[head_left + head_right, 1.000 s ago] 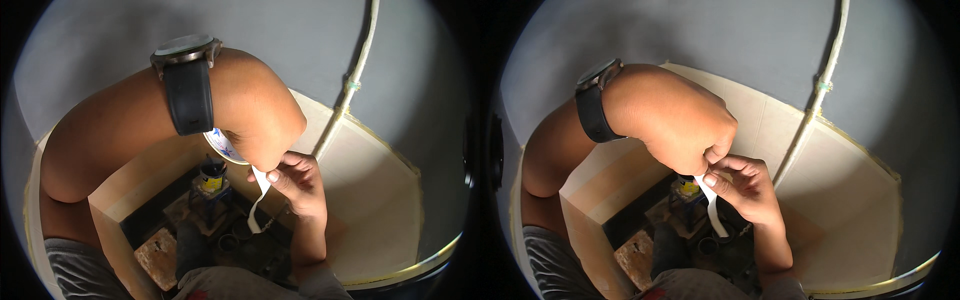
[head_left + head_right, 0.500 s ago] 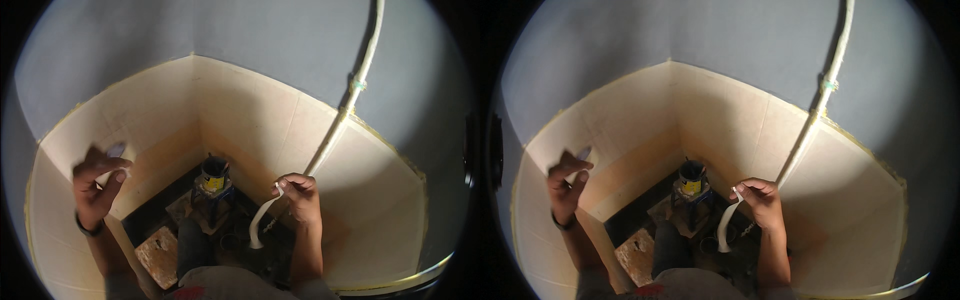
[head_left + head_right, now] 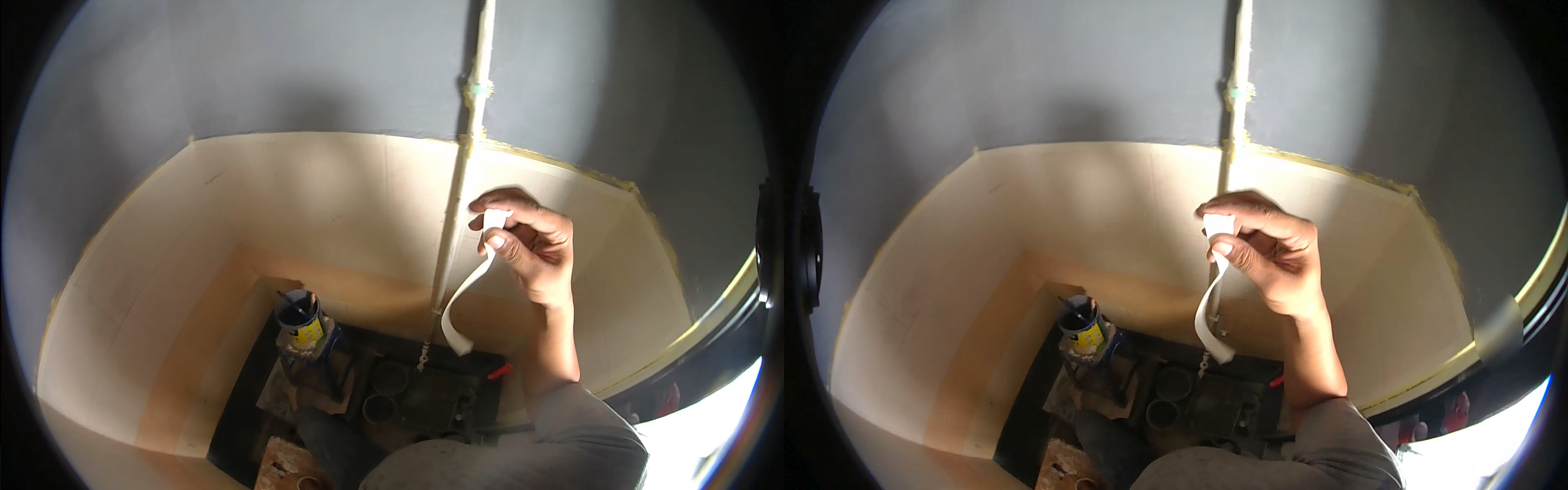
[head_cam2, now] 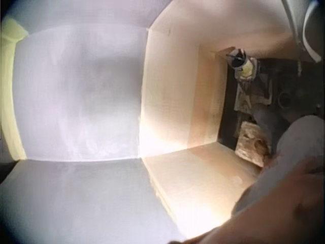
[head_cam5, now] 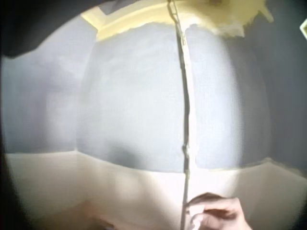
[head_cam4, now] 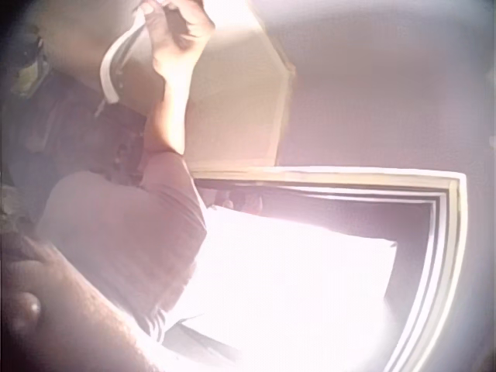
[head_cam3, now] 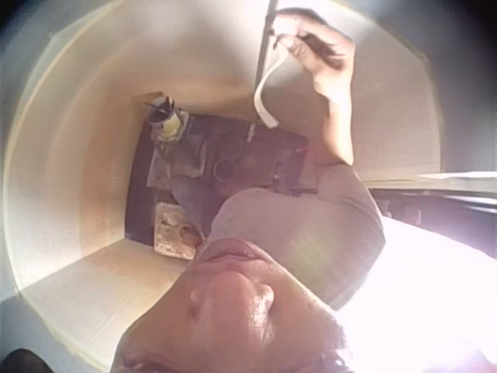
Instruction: The person applies masking tape to a white vertical pipe and the surrounding wall joints.
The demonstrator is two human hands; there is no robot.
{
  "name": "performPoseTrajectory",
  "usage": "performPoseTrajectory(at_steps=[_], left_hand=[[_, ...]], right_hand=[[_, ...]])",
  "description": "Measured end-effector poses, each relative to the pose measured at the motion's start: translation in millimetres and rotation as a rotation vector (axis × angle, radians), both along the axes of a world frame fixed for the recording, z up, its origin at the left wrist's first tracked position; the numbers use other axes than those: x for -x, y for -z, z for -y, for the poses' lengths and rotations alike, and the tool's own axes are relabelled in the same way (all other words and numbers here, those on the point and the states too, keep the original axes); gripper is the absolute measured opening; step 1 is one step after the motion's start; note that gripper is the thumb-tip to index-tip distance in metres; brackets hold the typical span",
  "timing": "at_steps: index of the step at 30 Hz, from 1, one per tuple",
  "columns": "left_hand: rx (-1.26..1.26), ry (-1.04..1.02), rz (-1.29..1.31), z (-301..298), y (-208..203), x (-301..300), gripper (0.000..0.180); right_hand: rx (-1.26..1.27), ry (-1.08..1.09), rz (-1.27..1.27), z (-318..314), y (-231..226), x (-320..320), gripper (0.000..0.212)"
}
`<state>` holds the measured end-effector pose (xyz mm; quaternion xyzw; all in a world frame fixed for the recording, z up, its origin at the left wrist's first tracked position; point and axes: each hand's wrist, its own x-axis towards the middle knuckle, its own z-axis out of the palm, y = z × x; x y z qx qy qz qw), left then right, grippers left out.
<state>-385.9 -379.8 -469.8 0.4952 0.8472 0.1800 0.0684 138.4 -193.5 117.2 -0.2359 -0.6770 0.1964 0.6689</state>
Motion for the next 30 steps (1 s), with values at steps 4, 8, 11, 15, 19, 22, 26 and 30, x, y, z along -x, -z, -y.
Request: performPoseTrajectory(at_steps=[4, 8, 11, 15, 19, 22, 26, 30], left_hand=[[-0.018, 0.071, -0.031, -16, -10, 2, 0.035], [-0.180, 0.228, -0.083, -36, -28, 14, 0.035], [-0.479, 0.364, -0.109, -74, -69, 23, 0.035], [-0.658, 0.486, 0.384, -202, -248, -74, 0.023], [-0.796, 0.837, 0.452, -253, -406, -179, 0.016], [-0.798, 1.177, 0.650, -256, -473, -251, 0.019], [-0.511, 1.531, 0.901, -240, -527, -322, 0.030], [-0.512, 1.863, 0.837, -218, -577, -385, 0.043]], right_hand=[[-0.114, 0.056, 0.014, 5, -7, -11, 0.038], [-0.083, 0.078, -0.043, 21, -4, -18, 0.041], [-0.116, 0.103, -0.030, 28, 3, -23, 0.042], [-0.018, 0.160, -0.074, 47, 22, -27, 0.043], [0.007, 0.146, -0.124, 54, 48, -16, 0.045], [0.017, 0.187, -0.025, 65, 73, -22, 0.068], [0.122, 0.011, -0.088, 76, 81, -30, 0.112], [0.157, -0.036, -0.254, 72, 77, -34, 0.108]])
